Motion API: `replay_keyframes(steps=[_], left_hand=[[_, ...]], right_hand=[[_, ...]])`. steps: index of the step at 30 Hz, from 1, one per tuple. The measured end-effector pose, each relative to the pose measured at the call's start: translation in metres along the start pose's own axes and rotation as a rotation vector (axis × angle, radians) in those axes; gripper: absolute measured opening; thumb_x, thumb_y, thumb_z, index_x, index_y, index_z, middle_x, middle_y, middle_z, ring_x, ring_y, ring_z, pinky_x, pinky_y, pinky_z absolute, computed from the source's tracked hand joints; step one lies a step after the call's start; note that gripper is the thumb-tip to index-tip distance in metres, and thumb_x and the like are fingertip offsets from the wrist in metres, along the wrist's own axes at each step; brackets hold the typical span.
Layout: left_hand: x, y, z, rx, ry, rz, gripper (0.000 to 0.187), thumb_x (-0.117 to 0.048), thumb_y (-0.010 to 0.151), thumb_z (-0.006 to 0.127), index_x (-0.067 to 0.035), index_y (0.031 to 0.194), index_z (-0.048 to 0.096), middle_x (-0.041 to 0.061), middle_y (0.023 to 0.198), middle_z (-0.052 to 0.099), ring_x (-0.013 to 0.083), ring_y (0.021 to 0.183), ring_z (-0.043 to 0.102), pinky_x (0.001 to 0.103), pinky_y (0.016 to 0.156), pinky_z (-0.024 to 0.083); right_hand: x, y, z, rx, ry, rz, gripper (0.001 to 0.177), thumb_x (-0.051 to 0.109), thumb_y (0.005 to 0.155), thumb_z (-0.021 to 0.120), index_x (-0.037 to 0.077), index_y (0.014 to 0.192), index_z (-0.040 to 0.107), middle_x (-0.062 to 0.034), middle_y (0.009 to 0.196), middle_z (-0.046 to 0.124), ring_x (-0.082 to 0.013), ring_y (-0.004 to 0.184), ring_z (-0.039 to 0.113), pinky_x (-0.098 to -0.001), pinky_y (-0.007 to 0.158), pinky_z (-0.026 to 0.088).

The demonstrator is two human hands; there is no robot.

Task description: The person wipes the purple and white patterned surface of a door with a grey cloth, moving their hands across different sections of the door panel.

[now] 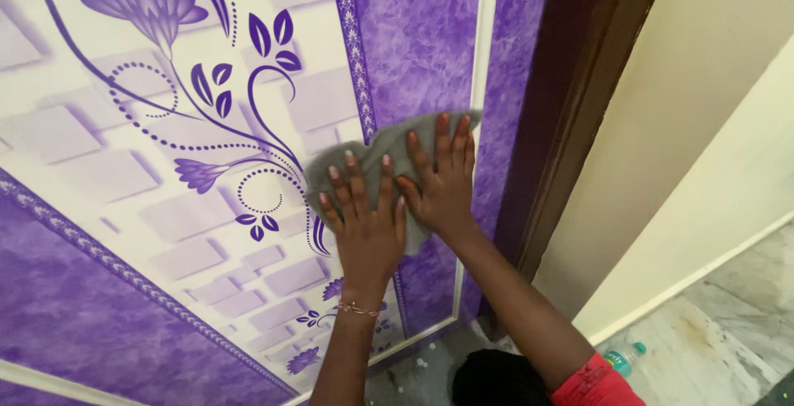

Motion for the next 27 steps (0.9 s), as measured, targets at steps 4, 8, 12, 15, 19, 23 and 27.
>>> replay_keyframes(steps=[4, 8, 12, 15, 19, 23, 27], left_hand=[[-0.019, -0.007, 0.024, 0.023, 0.189, 0.158, 0.058, -0.029, 0.104, 0.048, -0.028, 0.161, 0.041, 0.01, 0.171, 0.025, 0.031, 0.158, 0.021, 0.055, 0.125, 0.011], [-0.021, -0.023, 0.043, 0.179, 0.135, 0.27, 0.058, -0.022, 0.096, 0.048, -0.025, 0.154, 0.05, 0.004, 0.169, 0.03, 0.0224, 0.143, 0.041, 0.048, 0.123, 0.022], [-0.009, -0.041, 0.035, 0.194, 0.1, 0.345, 0.047, -0.02, 0.099, 0.052, -0.019, 0.145, 0.057, 0.0, 0.15, 0.052, 0.0186, 0.131, 0.055, 0.041, 0.122, 0.03], [0.01, -0.052, 0.018, 0.155, 0.061, 0.372, 0.043, -0.022, 0.097, 0.054, -0.016, 0.139, 0.061, -0.001, 0.134, 0.063, 0.0169, 0.128, 0.058, 0.04, 0.121, 0.034], [0.048, -0.064, 0.001, 0.204, 0.083, 0.324, 0.04, -0.028, 0.099, 0.055, -0.017, 0.137, 0.062, 0.0, 0.126, 0.066, 0.0189, 0.122, 0.059, 0.042, 0.118, 0.035], [0.1, -0.074, -0.021, 0.252, 0.149, 0.177, 0.043, -0.037, 0.103, 0.054, -0.02, 0.142, 0.059, 0.0, 0.131, 0.065, 0.0216, 0.12, 0.058, 0.047, 0.119, 0.033], [0.16, -0.081, -0.069, 0.182, 0.27, 0.032, 0.054, -0.046, 0.103, 0.049, -0.025, 0.152, 0.05, 0.006, 0.155, 0.045, 0.0281, 0.143, 0.039, 0.057, 0.122, 0.02]], right_hand=[[-0.023, -0.052, 0.037, -0.06, -0.011, 0.067, 0.059, 0.035, 0.109, 0.039, 0.01, 0.162, 0.031, -0.0307, 0.17, 0.01, -0.0507, 0.16, 0.006, -0.0631, 0.13, 0.008], [-0.029, -0.093, 0.06, -0.064, -0.025, 0.036, 0.062, 0.028, 0.111, 0.036, -0.005, 0.162, 0.021, -0.0332, 0.17, 0.009, -0.0517, 0.16, 0.004, -0.0642, 0.13, 0.007], [-0.018, -0.11, 0.068, -0.045, 0.049, 0.094, 0.067, 0.031, 0.109, 0.038, -0.006, 0.161, 0.018, -0.0347, 0.169, 0.004, -0.0519, 0.159, 0.001, -0.0646, 0.128, 0.005], [0.011, -0.112, 0.07, -0.034, 0.107, 0.109, 0.07, 0.032, 0.109, 0.043, -0.007, 0.161, 0.016, -0.0369, 0.168, 0.0, -0.0547, 0.158, -0.002, -0.0671, 0.127, 0.002], [0.055, -0.104, 0.076, 0.044, 0.14, 0.073, 0.076, 0.032, 0.107, 0.049, -0.008, 0.161, 0.013, -0.0411, 0.165, -0.003, -0.0603, 0.154, -0.005, -0.072, 0.123, 0.0], [0.11, -0.081, 0.071, 0.051, 0.14, -0.026, 0.077, 0.035, 0.105, 0.055, 0.001, 0.163, 0.017, -0.0409, 0.165, -0.003, -0.0606, 0.154, -0.005, -0.0721, 0.122, 0.001], [0.178, -0.049, 0.064, 0.12, 0.201, -0.06, 0.079, 0.037, 0.105, 0.058, 0.01, 0.166, 0.018, -0.0389, 0.166, -0.002, -0.0611, 0.153, -0.004, -0.074, 0.121, 0.004]])
Point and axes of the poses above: each hand's wrist, its own y-axis towards the middle knuckle, its own z-axis out of the palm, x = y × z, the point moved 9 cm from there along y, towards the middle knuckle
